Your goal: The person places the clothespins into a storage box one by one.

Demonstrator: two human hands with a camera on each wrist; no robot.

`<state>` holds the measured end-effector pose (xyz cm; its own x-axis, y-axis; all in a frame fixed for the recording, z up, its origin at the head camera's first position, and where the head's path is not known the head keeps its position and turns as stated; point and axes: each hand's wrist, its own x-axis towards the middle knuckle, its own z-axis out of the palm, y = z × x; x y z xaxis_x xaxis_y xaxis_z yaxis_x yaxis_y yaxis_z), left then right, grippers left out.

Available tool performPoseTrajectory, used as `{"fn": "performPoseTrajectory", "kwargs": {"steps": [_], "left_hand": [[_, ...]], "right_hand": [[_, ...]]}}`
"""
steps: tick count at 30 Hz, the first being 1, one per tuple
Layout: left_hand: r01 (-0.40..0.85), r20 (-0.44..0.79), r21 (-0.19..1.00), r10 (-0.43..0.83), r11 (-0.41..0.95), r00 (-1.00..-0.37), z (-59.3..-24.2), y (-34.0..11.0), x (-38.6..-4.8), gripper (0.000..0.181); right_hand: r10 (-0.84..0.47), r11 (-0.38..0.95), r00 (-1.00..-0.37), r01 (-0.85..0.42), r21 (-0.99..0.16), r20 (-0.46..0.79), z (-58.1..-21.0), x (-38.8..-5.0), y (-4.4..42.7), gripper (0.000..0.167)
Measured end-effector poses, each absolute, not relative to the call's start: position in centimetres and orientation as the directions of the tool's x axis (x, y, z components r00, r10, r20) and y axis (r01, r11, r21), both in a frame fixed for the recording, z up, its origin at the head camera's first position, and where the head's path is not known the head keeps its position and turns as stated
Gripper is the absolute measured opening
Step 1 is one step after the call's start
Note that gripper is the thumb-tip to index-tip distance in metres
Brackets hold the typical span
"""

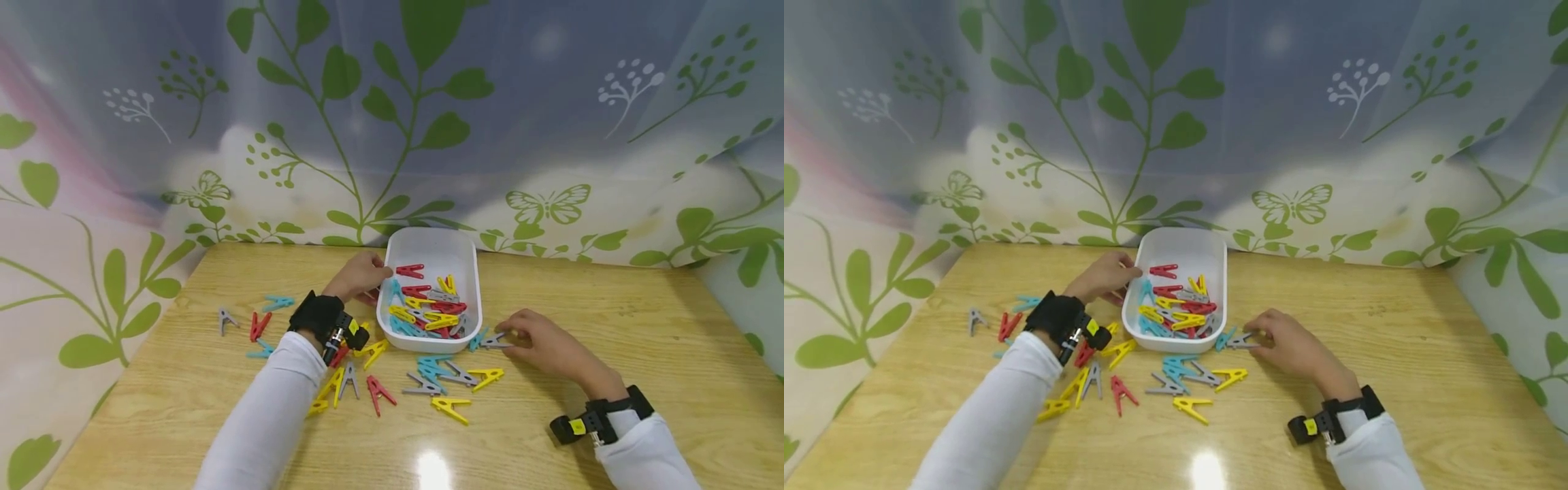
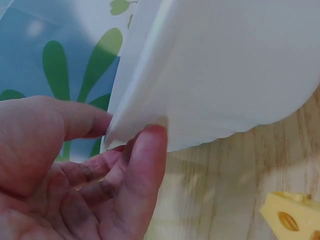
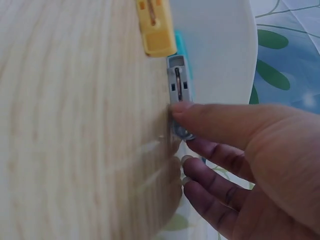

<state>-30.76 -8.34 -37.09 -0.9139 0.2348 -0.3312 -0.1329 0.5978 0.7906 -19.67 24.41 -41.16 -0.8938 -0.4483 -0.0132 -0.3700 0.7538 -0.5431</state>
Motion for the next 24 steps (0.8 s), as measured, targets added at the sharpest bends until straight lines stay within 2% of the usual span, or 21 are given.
{"fn": "performPoseTrajectory", "kwargs": {"steps": [6,12,18,24], "left_hand": [[-0.106,-0.300,0.793,0.233,0.599,-0.925,-37.6,-8.0,-30.9,0.014],[-0.064,-0.261,0.793,0.245,0.605,-0.934,-37.9,-7.7,-31.0,0.014],[0.000,-0.229,0.717,0.235,0.697,-0.945,-37.6,-7.2,-30.9,0.025],[-0.018,-0.256,0.618,0.180,0.786,-0.950,-37.0,-6.7,-30.7,0.026]], "right_hand": [[-0.447,0.754,-0.894,-0.377,-0.538,0.000,-41.3,-19.5,24.5,0.024],[-0.444,0.753,-0.896,-0.386,-0.533,0.020,-41.5,-19.4,24.5,0.023],[-0.391,0.768,-0.920,-0.343,-0.540,0.029,-41.3,-19.2,24.7,0.025],[-0.298,0.777,-0.950,-0.296,-0.556,0.090,-39.4,-19.3,25.7,0.028]]}}
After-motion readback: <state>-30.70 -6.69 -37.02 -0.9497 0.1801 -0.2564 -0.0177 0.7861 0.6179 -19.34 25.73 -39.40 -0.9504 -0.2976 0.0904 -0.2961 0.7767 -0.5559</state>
